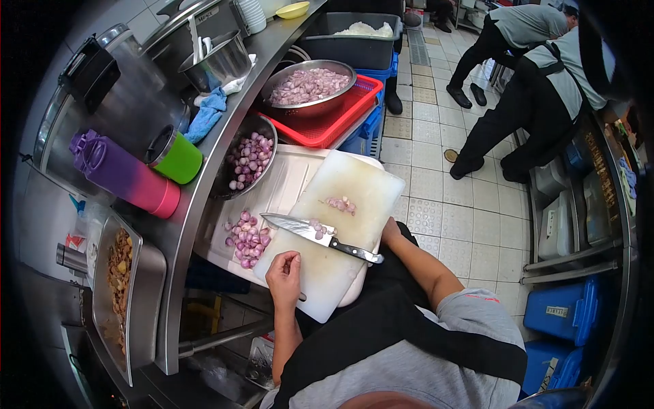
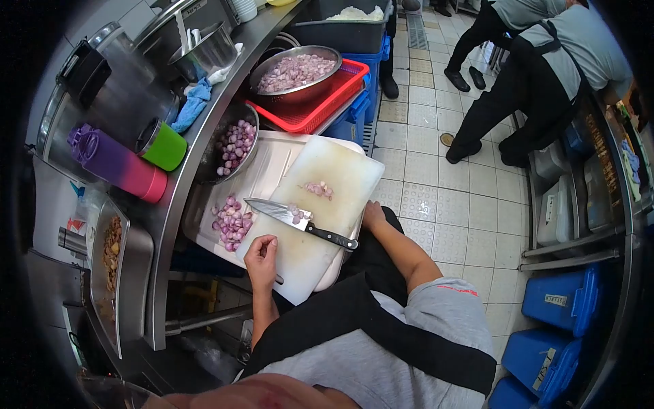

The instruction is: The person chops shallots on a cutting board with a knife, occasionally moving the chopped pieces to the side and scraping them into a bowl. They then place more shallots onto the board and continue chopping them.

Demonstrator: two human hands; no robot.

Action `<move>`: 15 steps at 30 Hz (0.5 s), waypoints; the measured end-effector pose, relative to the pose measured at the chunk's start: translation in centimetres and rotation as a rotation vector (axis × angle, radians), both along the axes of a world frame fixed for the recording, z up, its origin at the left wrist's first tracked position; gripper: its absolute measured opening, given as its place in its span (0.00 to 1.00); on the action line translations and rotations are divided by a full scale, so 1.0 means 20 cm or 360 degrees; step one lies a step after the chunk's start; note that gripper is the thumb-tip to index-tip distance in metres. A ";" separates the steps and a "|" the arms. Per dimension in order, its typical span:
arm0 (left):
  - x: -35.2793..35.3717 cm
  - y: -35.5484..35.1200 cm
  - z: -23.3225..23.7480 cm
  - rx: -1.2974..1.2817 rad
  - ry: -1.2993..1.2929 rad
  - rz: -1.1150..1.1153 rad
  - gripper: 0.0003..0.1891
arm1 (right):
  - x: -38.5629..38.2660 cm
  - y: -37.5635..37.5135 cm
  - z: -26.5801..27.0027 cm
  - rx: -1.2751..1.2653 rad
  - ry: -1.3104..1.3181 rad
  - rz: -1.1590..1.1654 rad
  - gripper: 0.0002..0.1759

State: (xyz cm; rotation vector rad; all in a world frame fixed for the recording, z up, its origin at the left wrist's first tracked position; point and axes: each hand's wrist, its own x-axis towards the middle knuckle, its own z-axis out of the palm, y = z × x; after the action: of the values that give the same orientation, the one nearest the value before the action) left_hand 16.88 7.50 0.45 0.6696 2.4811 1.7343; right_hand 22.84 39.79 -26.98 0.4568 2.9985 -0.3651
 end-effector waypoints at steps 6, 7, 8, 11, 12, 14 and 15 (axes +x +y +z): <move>0.00 0.00 -0.01 -0.0002 0.0006 -0.0011 0.04 | 0.01 -0.01 0.06 -0.0064 -0.0039 -0.0054 0.19; 0.00 0.00 -0.01 0.0015 0.0015 -0.0014 0.04 | 0.00 0.00 0.03 -0.0014 -0.0027 -0.0028 0.19; 0.00 -0.01 -0.01 0.0015 0.0015 -0.0013 0.04 | 0.00 0.00 0.01 0.0036 -0.0014 -0.0002 0.18; 0.00 -0.01 0.00 -0.0011 0.0005 -0.0015 0.05 | 0.00 0.00 0.00 0.0032 0.0020 -0.0005 0.18; 0.00 0.00 0.00 -0.0014 -0.0008 0.0002 0.05 | 0.00 0.00 0.01 0.0031 0.0017 -0.0004 0.18; 0.00 -0.01 0.00 -0.0017 -0.0022 0.0018 0.05 | 0.00 -0.01 0.03 -0.0114 0.0044 -0.0113 0.18; 0.00 -0.01 -0.01 0.0003 -0.0011 0.0012 0.05 | 0.01 -0.01 0.04 -0.0115 0.0042 -0.0114 0.18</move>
State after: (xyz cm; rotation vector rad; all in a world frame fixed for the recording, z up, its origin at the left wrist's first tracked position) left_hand 16.81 7.33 0.22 0.6538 2.4809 1.7391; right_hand 22.95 39.52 -26.14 0.5581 2.9885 -0.4875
